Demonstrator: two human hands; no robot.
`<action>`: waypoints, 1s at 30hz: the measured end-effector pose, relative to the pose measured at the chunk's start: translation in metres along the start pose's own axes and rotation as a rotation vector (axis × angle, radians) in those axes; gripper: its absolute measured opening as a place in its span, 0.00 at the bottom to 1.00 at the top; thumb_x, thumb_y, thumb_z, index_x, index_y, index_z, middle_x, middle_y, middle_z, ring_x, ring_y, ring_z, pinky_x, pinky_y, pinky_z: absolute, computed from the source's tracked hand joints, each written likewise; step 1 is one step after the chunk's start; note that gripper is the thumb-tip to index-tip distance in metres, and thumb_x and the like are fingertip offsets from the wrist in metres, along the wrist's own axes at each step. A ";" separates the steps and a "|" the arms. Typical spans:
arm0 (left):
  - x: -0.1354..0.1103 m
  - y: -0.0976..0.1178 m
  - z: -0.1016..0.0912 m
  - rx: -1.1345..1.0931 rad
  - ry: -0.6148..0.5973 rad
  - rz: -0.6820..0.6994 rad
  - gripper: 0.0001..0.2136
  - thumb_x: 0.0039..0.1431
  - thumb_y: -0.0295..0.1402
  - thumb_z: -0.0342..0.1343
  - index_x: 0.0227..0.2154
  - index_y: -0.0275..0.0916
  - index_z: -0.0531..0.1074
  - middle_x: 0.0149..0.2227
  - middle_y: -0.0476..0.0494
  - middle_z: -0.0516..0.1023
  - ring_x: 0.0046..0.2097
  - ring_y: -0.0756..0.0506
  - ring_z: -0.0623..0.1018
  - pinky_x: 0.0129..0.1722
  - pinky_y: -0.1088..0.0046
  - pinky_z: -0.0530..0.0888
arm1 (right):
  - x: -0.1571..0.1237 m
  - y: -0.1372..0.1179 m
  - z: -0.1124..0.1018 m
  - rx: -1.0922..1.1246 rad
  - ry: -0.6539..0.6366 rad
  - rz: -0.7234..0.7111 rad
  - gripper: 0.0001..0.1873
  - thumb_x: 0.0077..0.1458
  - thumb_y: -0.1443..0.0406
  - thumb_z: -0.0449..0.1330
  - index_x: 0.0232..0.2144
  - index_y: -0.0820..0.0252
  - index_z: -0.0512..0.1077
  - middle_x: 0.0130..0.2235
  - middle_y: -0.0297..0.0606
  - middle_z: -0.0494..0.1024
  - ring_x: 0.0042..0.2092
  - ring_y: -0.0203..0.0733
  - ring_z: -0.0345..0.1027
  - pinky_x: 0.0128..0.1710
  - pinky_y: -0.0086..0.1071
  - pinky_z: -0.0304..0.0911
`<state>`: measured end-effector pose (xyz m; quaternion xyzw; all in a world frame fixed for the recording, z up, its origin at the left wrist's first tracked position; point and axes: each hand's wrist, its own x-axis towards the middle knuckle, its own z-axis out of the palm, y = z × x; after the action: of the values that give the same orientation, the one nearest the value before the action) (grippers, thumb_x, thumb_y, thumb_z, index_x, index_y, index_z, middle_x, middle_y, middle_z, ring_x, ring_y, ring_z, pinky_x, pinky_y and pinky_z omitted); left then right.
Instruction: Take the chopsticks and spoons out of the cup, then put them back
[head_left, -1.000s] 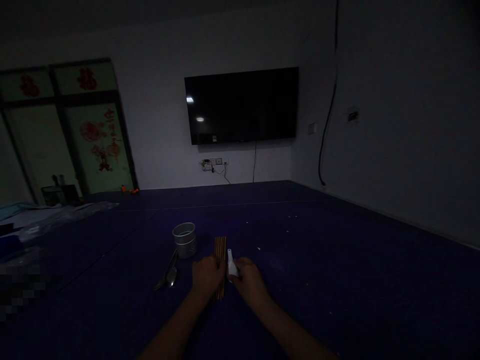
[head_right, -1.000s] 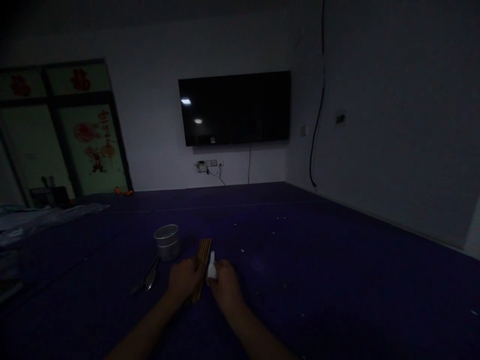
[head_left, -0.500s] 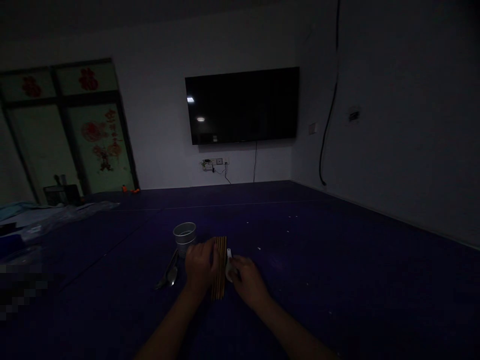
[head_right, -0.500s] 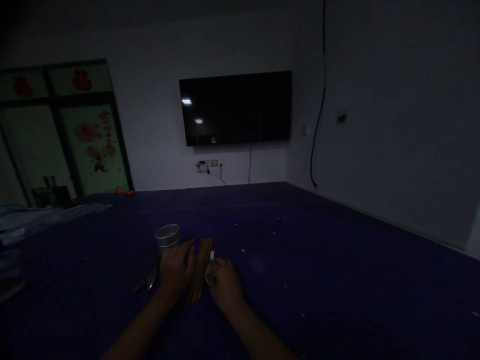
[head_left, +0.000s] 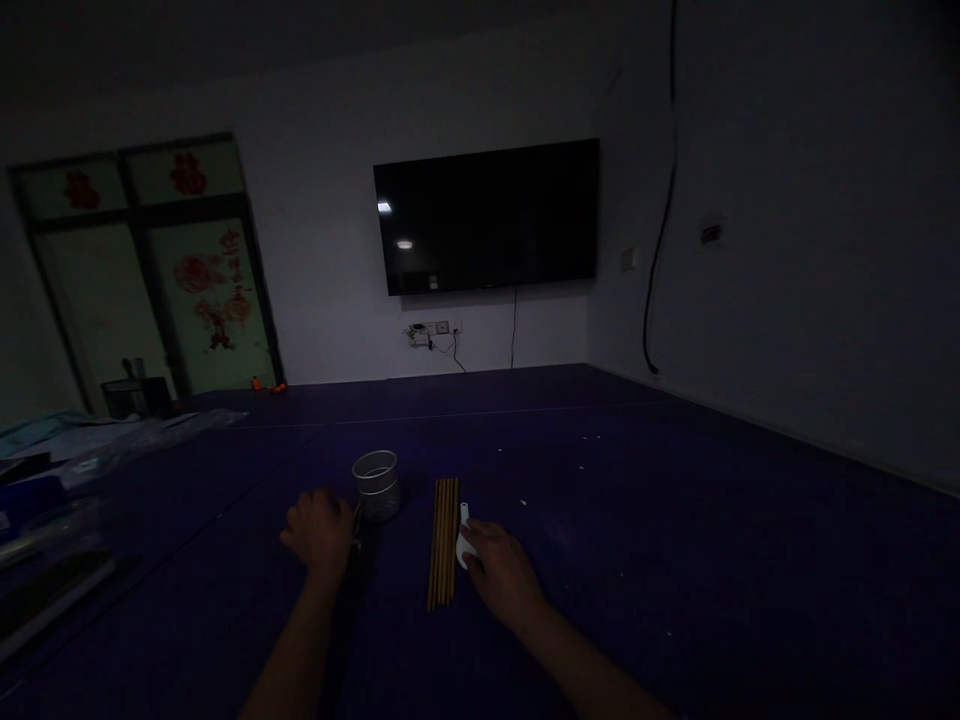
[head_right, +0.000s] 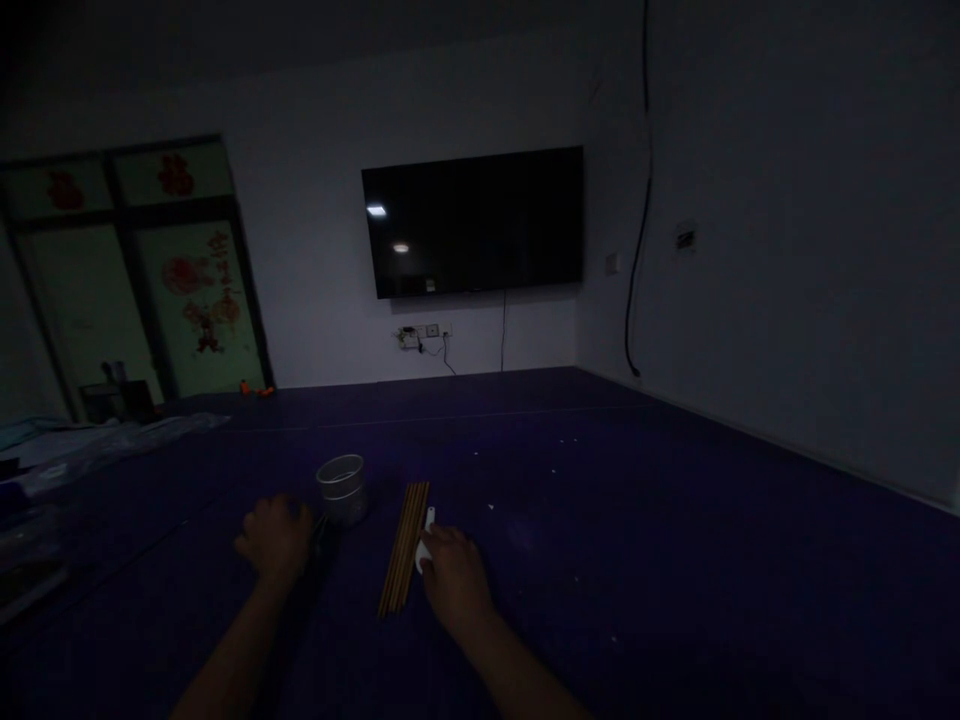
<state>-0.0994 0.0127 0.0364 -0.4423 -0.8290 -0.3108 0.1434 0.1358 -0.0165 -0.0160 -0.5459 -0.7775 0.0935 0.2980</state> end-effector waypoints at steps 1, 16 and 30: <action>0.002 -0.002 0.000 0.029 -0.088 -0.012 0.16 0.57 0.36 0.43 0.41 0.36 0.72 0.46 0.32 0.72 0.49 0.35 0.69 0.42 0.58 0.65 | 0.000 0.000 0.000 -0.006 0.005 0.002 0.22 0.55 0.69 0.52 0.53 0.57 0.69 0.55 0.40 0.69 0.57 0.47 0.60 0.56 0.40 0.52; 0.005 -0.003 0.005 0.135 -0.452 0.024 0.21 0.55 0.46 0.44 0.38 0.35 0.74 0.41 0.28 0.77 0.46 0.32 0.75 0.40 0.56 0.67 | 0.000 -0.003 -0.002 -0.011 0.018 0.018 0.21 0.55 0.68 0.54 0.51 0.56 0.70 0.55 0.41 0.70 0.56 0.47 0.62 0.55 0.39 0.54; 0.004 -0.001 0.007 0.167 -0.438 0.040 0.13 0.55 0.28 0.45 0.36 0.36 0.75 0.42 0.31 0.78 0.45 0.36 0.76 0.40 0.61 0.65 | 0.000 -0.005 -0.006 -0.002 0.020 0.008 0.20 0.56 0.68 0.53 0.51 0.55 0.70 0.54 0.41 0.71 0.55 0.47 0.62 0.54 0.38 0.55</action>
<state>-0.1023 0.0191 0.0331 -0.5022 -0.8542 -0.1350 0.0021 0.1347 -0.0200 -0.0091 -0.5502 -0.7724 0.0885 0.3046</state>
